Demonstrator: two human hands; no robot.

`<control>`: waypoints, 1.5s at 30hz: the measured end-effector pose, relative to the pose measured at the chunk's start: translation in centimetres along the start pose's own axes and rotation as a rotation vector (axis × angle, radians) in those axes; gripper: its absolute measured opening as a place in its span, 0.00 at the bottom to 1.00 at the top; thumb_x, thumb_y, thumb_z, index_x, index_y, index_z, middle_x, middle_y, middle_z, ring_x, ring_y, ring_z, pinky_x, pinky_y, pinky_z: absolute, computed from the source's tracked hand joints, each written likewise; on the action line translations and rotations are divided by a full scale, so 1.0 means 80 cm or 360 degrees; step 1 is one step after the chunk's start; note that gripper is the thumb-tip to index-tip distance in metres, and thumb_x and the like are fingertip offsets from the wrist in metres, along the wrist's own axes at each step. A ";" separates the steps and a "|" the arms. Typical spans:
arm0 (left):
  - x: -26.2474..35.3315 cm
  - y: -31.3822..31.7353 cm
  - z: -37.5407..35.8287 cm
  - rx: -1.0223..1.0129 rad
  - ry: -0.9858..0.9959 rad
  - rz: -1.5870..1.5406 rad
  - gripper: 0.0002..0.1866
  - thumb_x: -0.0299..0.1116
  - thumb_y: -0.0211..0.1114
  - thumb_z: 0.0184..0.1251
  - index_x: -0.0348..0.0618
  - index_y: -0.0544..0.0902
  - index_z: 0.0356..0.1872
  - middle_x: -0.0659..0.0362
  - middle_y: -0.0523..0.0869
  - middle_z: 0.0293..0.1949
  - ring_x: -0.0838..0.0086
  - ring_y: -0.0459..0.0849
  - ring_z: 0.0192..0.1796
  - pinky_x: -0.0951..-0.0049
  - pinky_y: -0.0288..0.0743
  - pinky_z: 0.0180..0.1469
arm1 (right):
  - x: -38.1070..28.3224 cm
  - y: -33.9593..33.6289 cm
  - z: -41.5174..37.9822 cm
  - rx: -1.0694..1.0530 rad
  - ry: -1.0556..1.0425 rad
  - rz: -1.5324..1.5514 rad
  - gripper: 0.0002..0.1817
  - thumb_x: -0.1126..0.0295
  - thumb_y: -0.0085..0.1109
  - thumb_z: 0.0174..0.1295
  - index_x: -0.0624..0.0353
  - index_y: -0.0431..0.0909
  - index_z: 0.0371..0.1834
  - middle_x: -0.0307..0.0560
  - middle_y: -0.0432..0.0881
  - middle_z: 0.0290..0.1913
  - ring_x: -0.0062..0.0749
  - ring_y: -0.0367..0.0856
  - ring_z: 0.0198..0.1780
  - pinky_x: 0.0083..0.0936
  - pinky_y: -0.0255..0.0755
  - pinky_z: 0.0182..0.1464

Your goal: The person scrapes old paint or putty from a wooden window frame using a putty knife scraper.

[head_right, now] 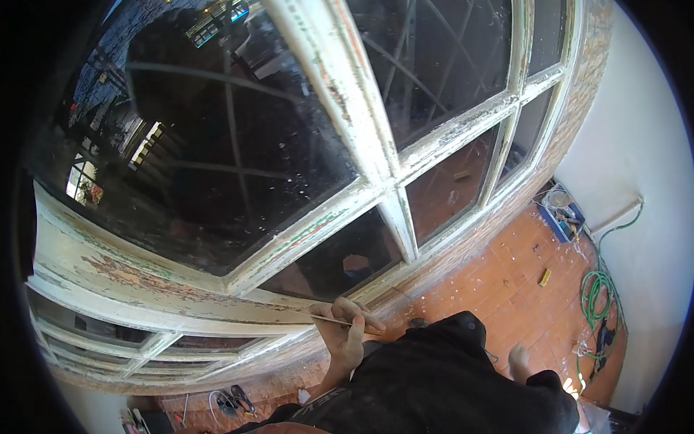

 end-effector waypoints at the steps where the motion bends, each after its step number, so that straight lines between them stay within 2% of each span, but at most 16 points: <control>1: -0.001 -0.010 -0.004 0.0034 -0.0017 0.0051 0.20 0.13 0.55 0.70 0.48 0.54 0.44 0.50 0.77 0.40 0.63 0.89 0.34 0.70 0.88 0.38 | 0.029 0.025 -0.019 -0.0222 0.0077 -0.0203 0.28 0.54 0.44 0.76 0.69 0.73 0.64 0.67 0.79 0.60 0.58 0.75 0.65 0.44 0.69 0.66; 4: 0.009 -0.036 -0.013 0.0067 -0.0041 0.0203 0.17 0.13 0.57 0.69 0.44 0.59 0.41 0.51 0.77 0.38 0.64 0.88 0.33 0.70 0.86 0.38 | 0.039 0.073 -0.074 -0.0516 0.0017 -0.0433 0.27 0.54 0.46 0.75 0.67 0.74 0.63 0.64 0.80 0.60 0.56 0.76 0.65 0.43 0.70 0.65; 8: 0.019 -0.078 -0.023 0.0046 -0.0321 0.0362 0.15 0.14 0.61 0.66 0.42 0.63 0.38 0.52 0.78 0.37 0.67 0.87 0.32 0.72 0.81 0.38 | -0.070 0.088 -0.133 -0.0517 -0.0310 -0.0336 0.25 0.55 0.49 0.73 0.64 0.76 0.62 0.61 0.80 0.60 0.53 0.77 0.64 0.42 0.71 0.64; 12: 0.047 -0.094 -0.033 -0.0082 -0.0096 0.0456 0.16 0.18 0.57 0.71 0.42 0.58 0.47 0.52 0.76 0.38 0.68 0.86 0.31 0.73 0.84 0.32 | -0.191 0.086 -0.196 -0.0449 -0.0615 -0.0127 0.24 0.55 0.51 0.71 0.61 0.77 0.61 0.59 0.81 0.59 0.51 0.78 0.64 0.41 0.72 0.62; 15: 0.055 -0.108 -0.050 -0.0084 -0.0153 0.0293 0.22 0.16 0.60 0.67 0.45 0.56 0.49 0.53 0.78 0.36 0.71 0.85 0.31 0.77 0.79 0.31 | -0.225 0.094 -0.226 -0.0453 -0.0702 -0.0113 0.23 0.56 0.53 0.69 0.59 0.78 0.60 0.56 0.82 0.59 0.49 0.79 0.63 0.41 0.73 0.62; 23: 0.085 -0.147 -0.065 -0.0227 -0.0050 0.0309 0.24 0.13 0.59 0.66 0.46 0.57 0.51 0.53 0.77 0.37 0.76 0.80 0.28 0.79 0.78 0.27 | -0.133 0.143 -0.215 -0.0637 -0.0443 -0.0612 0.21 0.57 0.59 0.65 0.53 0.81 0.58 0.51 0.84 0.58 0.44 0.81 0.62 0.39 0.75 0.59; 27: 0.105 -0.162 -0.064 -0.0079 -0.0027 0.0296 0.25 0.12 0.60 0.65 0.45 0.58 0.54 0.53 0.77 0.38 0.77 0.78 0.28 0.80 0.76 0.25 | -0.105 0.141 -0.207 -0.0685 -0.0328 -0.0797 0.21 0.57 0.61 0.62 0.51 0.83 0.57 0.48 0.85 0.58 0.41 0.82 0.62 0.38 0.76 0.58; 30: 0.120 -0.173 -0.063 -0.0004 -0.0060 0.0284 0.27 0.13 0.62 0.64 0.46 0.58 0.55 0.55 0.78 0.36 0.78 0.76 0.27 0.76 0.77 0.33 | -0.100 0.128 -0.208 -0.0677 -0.0287 -0.0891 0.20 0.58 0.63 0.61 0.49 0.84 0.56 0.45 0.86 0.58 0.39 0.83 0.61 0.37 0.77 0.57; 32: 0.147 -0.174 -0.060 -0.0094 0.0158 0.0156 0.21 0.16 0.66 0.65 0.43 0.63 0.49 0.58 0.79 0.38 0.81 0.79 0.38 0.80 0.74 0.39 | -0.093 0.124 -0.207 -0.0690 -0.0254 -0.0950 0.20 0.58 0.65 0.60 0.47 0.85 0.55 0.44 0.86 0.58 0.38 0.83 0.61 0.37 0.78 0.57; 37: 0.196 -0.178 -0.057 -0.0123 0.0502 0.0167 0.22 0.14 0.64 0.64 0.44 0.62 0.48 0.58 0.78 0.37 0.78 0.78 0.39 0.80 0.72 0.38 | -0.076 0.087 -0.192 -0.0703 -0.0046 -0.1419 0.20 0.59 0.68 0.57 0.44 0.86 0.54 0.40 0.87 0.57 0.35 0.84 0.61 0.36 0.79 0.55; 39: 0.205 -0.179 -0.062 -0.0099 0.0585 0.0176 0.22 0.13 0.64 0.63 0.44 0.62 0.48 0.58 0.78 0.37 0.77 0.78 0.39 0.80 0.72 0.38 | -0.099 0.059 -0.190 -0.0592 0.0043 -0.1771 0.20 0.59 0.69 0.56 0.42 0.87 0.54 0.39 0.88 0.57 0.34 0.85 0.60 0.35 0.80 0.54; 41: 0.193 -0.190 -0.066 0.0080 0.0296 0.0106 0.22 0.13 0.65 0.63 0.43 0.64 0.50 0.58 0.78 0.38 0.78 0.78 0.39 0.78 0.71 0.38 | -0.170 0.026 -0.194 -0.0305 -0.0073 -0.1865 0.20 0.60 0.71 0.55 0.41 0.88 0.53 0.37 0.88 0.57 0.32 0.85 0.60 0.35 0.80 0.54; 42: 0.193 -0.191 -0.066 0.0079 0.0297 0.0103 0.22 0.13 0.65 0.63 0.43 0.64 0.50 0.58 0.78 0.38 0.78 0.78 0.39 0.78 0.71 0.38 | -0.226 0.015 -0.206 -0.0008 -0.0278 -0.1717 0.17 0.60 0.72 0.53 0.42 0.90 0.48 0.38 0.90 0.52 0.33 0.88 0.55 0.34 0.82 0.49; 43: 0.192 -0.192 -0.064 0.0074 0.0292 0.0205 0.24 0.14 0.65 0.65 0.42 0.60 0.53 0.56 0.78 0.35 0.78 0.78 0.32 0.79 0.73 0.30 | -0.286 0.005 -0.239 0.0132 -0.0519 -0.1552 0.16 0.58 0.72 0.54 0.48 0.90 0.45 0.45 0.90 0.51 0.40 0.89 0.53 0.38 0.83 0.50; 44: 0.192 -0.192 -0.063 0.0067 0.0284 0.0308 0.27 0.15 0.65 0.66 0.40 0.57 0.56 0.54 0.78 0.33 0.78 0.79 0.25 0.80 0.74 0.22 | -0.352 -0.017 -0.306 0.0454 -0.0757 -0.1294 0.14 0.55 0.69 0.57 0.47 0.90 0.43 0.46 0.91 0.44 0.43 0.91 0.46 0.37 0.83 0.45; 45: 0.194 -0.191 -0.064 0.0063 0.0278 0.0308 0.27 0.15 0.65 0.66 0.40 0.57 0.56 0.54 0.78 0.33 0.78 0.79 0.25 0.80 0.74 0.22 | -0.410 -0.029 -0.377 0.0622 -0.1191 -0.0962 0.15 0.53 0.62 0.65 0.53 0.87 0.35 0.54 0.89 0.38 0.52 0.89 0.42 0.43 0.81 0.43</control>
Point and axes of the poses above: each hand's wrist, its own z-axis towards the middle knuckle, its own y-axis out of the palm, x = y × z, the point moved 8 cm from there along z, towards the middle knuckle
